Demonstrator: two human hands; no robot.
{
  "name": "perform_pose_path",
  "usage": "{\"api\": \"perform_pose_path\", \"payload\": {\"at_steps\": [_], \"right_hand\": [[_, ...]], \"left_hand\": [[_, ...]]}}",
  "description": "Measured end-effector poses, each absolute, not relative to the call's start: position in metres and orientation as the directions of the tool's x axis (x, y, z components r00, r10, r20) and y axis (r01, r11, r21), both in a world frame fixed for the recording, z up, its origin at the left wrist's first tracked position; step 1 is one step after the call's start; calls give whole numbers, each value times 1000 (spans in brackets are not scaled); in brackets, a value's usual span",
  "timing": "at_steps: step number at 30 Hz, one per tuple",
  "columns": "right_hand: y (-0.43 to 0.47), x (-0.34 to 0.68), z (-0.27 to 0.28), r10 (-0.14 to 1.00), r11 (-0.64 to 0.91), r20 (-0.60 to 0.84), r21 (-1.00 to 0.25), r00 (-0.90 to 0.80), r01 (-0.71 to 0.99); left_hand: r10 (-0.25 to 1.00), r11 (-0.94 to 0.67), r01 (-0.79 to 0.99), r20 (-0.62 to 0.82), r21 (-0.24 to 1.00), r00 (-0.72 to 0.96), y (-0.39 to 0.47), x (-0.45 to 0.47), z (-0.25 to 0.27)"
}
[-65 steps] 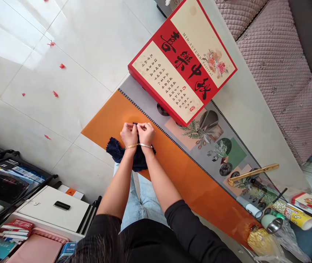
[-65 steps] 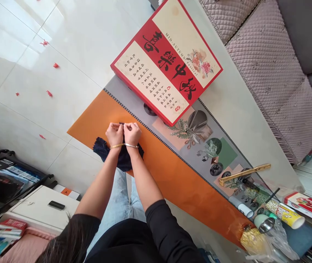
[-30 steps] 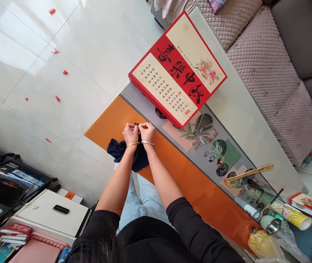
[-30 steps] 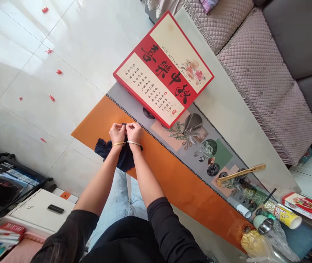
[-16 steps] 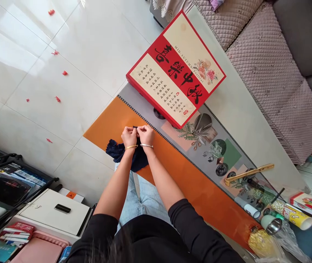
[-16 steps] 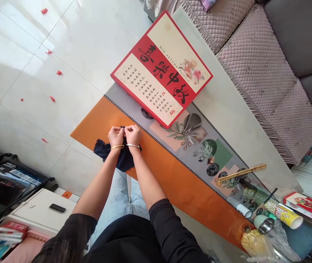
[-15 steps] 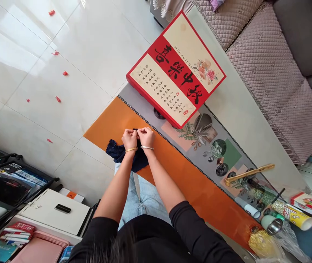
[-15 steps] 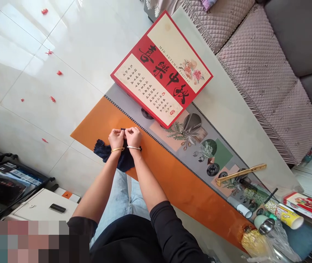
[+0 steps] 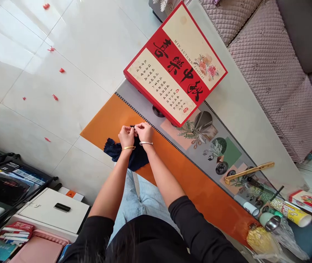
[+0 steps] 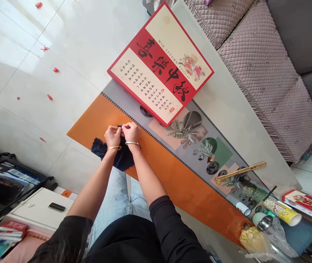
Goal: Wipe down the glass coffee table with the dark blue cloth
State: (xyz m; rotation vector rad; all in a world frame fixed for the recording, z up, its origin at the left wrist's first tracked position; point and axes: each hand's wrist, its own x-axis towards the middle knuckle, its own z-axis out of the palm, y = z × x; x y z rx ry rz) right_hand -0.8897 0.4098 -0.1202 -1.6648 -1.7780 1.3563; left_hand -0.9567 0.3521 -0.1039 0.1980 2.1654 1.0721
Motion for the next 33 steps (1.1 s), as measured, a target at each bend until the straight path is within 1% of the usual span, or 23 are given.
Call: {"api": "perform_pose_path", "payload": {"at_steps": [3, 5, 10, 14, 18, 22, 24, 27, 29, 31, 33], "right_hand": [[420, -899, -122, 919, -106, -296, -822, -261, 559], [420, -899, -122, 921, -90, -285, -819, -266, 566], [406, -890, -122, 905, -125, -327, -815, -271, 566], [421, -903, -125, 921, -113, -297, -824, -252, 556], [410, -895, -119, 931, -89, -276, -808, -240, 582], [386, -877, -114, 925, -142, -312, -813, -215, 565], [395, -885, -116, 938, -115, -278, -812, -205, 572], [430, -915, -124, 959, -38, -207, -773, -195, 633], [451, -931, -127, 961, -25, -196, -762, -194, 647], [455, -933, -126, 961, -26, -197, -764, -194, 644], [438, -917, -122, 960, -19, -194, -763, -201, 646]], "left_hand": [[444, 649, -110, -492, 753, -749, 363, -967, -104], [451, 667, -99, -506, 739, -735, 363, -969, -101], [440, 684, -112, -529, 721, -726, 347, -960, -97], [463, 661, -87, -496, 746, -735, 362, -972, -103], [469, 676, -95, -527, 731, -709, 354, -967, -101], [457, 712, -80, -546, 698, -702, 333, -949, -99], [454, 723, -46, -525, 689, -720, 343, -956, -101], [467, 728, 19, -475, 686, -746, 380, -984, -106], [481, 722, 32, -468, 692, -742, 401, -1001, -107], [490, 719, 32, -474, 694, -731, 405, -1004, -106], [502, 725, 34, -493, 688, -711, 389, -993, -103]]}}
